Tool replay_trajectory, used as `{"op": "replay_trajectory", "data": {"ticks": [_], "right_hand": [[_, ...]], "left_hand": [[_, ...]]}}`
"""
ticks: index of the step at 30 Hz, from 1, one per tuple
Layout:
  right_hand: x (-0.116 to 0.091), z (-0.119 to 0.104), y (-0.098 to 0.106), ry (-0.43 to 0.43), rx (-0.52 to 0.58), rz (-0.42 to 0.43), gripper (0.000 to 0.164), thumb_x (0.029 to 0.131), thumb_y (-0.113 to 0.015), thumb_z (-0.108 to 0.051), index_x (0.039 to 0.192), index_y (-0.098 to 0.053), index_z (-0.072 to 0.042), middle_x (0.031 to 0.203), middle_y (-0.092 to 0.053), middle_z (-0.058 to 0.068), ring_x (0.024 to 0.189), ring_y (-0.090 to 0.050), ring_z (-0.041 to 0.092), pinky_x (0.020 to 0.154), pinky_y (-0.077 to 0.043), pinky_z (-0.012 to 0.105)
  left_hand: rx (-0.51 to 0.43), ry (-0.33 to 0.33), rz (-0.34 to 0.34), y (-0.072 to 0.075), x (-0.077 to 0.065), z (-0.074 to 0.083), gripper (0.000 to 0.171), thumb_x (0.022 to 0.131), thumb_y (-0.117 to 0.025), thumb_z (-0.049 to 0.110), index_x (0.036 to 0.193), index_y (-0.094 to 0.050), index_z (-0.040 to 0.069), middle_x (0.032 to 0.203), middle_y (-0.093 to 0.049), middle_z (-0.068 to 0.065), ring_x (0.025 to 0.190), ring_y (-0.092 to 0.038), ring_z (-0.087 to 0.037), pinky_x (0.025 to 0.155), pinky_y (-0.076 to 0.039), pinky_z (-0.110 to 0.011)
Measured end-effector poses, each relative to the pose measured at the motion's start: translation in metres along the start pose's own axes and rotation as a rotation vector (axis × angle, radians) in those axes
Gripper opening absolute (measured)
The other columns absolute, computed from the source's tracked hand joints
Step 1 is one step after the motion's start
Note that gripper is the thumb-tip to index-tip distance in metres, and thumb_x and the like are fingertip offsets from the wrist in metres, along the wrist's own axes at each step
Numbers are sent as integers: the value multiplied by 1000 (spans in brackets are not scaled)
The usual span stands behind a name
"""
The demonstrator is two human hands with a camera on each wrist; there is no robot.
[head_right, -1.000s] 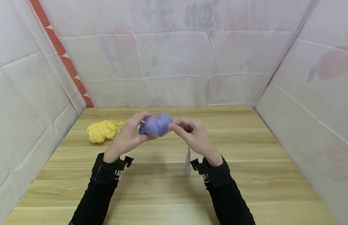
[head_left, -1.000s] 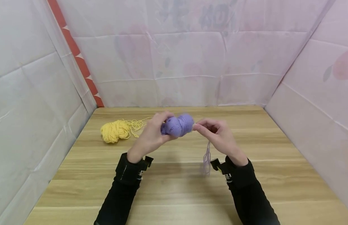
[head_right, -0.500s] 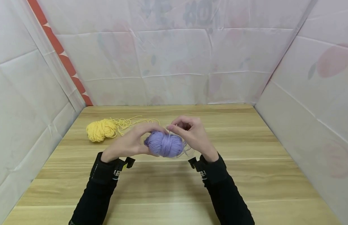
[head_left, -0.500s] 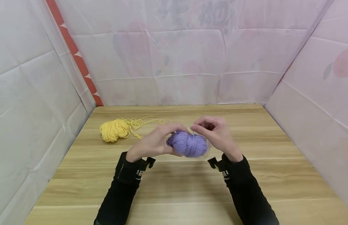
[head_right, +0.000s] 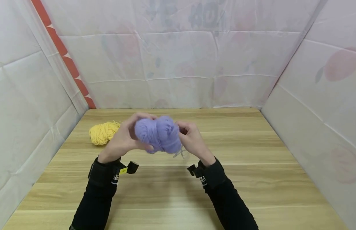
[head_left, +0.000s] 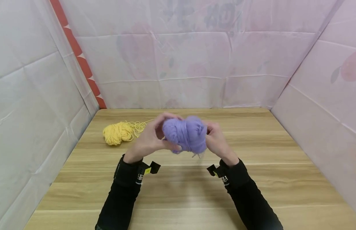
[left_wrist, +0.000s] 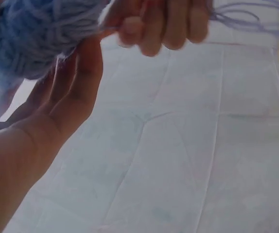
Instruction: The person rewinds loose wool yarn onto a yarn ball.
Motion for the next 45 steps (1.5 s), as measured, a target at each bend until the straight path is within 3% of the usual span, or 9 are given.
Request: {"op": "replay_trajectory", "data": {"ticks": [4, 12, 19, 25, 30, 34, 37, 41, 45], "right_hand": [[2, 9, 2, -62, -12, -66, 13, 89, -56, 5, 78, -62, 5, 64, -53, -14, 54, -43, 0, 48, -38, 18], [1, 45, 22, -204, -47, -333, 17, 96, -58, -11, 85, -70, -5, 64, -48, -6, 52, -36, 4, 45, -32, 21], [-12, 77, 47, -321, -199, -588, 16, 95, -59, -12, 97, -74, -5, 78, -68, 5, 62, -56, 7, 57, -51, 25], [-21, 91, 62, -413, -425, -652, 18, 90, -65, -8, 101, -73, 4, 101, -73, 20, 89, -70, 26, 80, -58, 40], [-14, 70, 46, -291, -431, -593, 40, 93, -62, -14, 131, -58, -2, 134, -59, 17, 124, -55, 38, 105, -42, 56], [-6, 38, 9, -283, -99, -504, 59, 95, -60, -23, 149, -35, -16, 152, -41, 6, 139, -40, 30, 114, -31, 55], [-4, 19, -19, -301, 132, -423, 58, 98, -57, -24, 150, -32, -21, 151, -43, 3, 140, -40, 24, 115, -33, 49], [-1, 5, -33, -177, 190, -307, 33, 101, -48, -16, 132, -51, -5, 109, -66, 12, 101, -64, 17, 95, -52, 33], [-2, -4, -28, -58, 94, -230, 22, 101, -46, -8, 104, -64, 4, 66, -53, 10, 57, -50, 10, 54, -47, 23]], "left_hand": [[-126, -16, 146, 13, -4, 5, 61, 70, -76, -8, 120, -51, 16, 117, -58, -4, 105, -61, -19, 88, -56, -33], [-355, -226, 312, 36, -9, 16, 51, 75, -69, -14, 115, -52, 14, 111, -60, -3, 104, -60, -16, 91, -55, -30], [-362, -243, 417, 47, -11, 18, 46, 80, -56, -20, 112, -50, 12, 111, -58, -5, 108, -58, -18, 92, -55, -30], [-327, -193, 451, 45, -8, 16, 47, 81, -54, -22, 113, -49, 13, 112, -59, -5, 107, -59, -19, 88, -56, -30], [-246, -106, 437, 35, -4, 9, 45, 81, -59, -17, 112, -49, 14, 110, -62, -4, 103, -62, -18, 80, -58, -29], [-189, -51, 386, 23, 1, 1, 46, 81, -67, -9, 115, -48, 13, 111, -63, -4, 102, -62, -18, 82, -58, -31], [-155, -14, 366, 17, 5, -3, 49, 80, -71, -6, 118, -47, 12, 112, -62, -6, 103, -61, -19, 83, -57, -31], [-94, 15, 403, 16, 7, -5, 51, 79, -73, -5, 120, -47, 10, 114, -60, -7, 105, -59, -20, 88, -55, -32], [36, 13, 485, 22, 7, -7, 53, 77, -76, -1, 120, -47, 9, 114, -59, -7, 105, -59, -20, 90, -55, -35]]}}
Point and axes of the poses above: each hand's wrist, its own x-axis towards the middle knuckle, its own y-axis out of the back of the hand, z = x × y, the point moved 5 cm from there along x, towards the middle knuckle
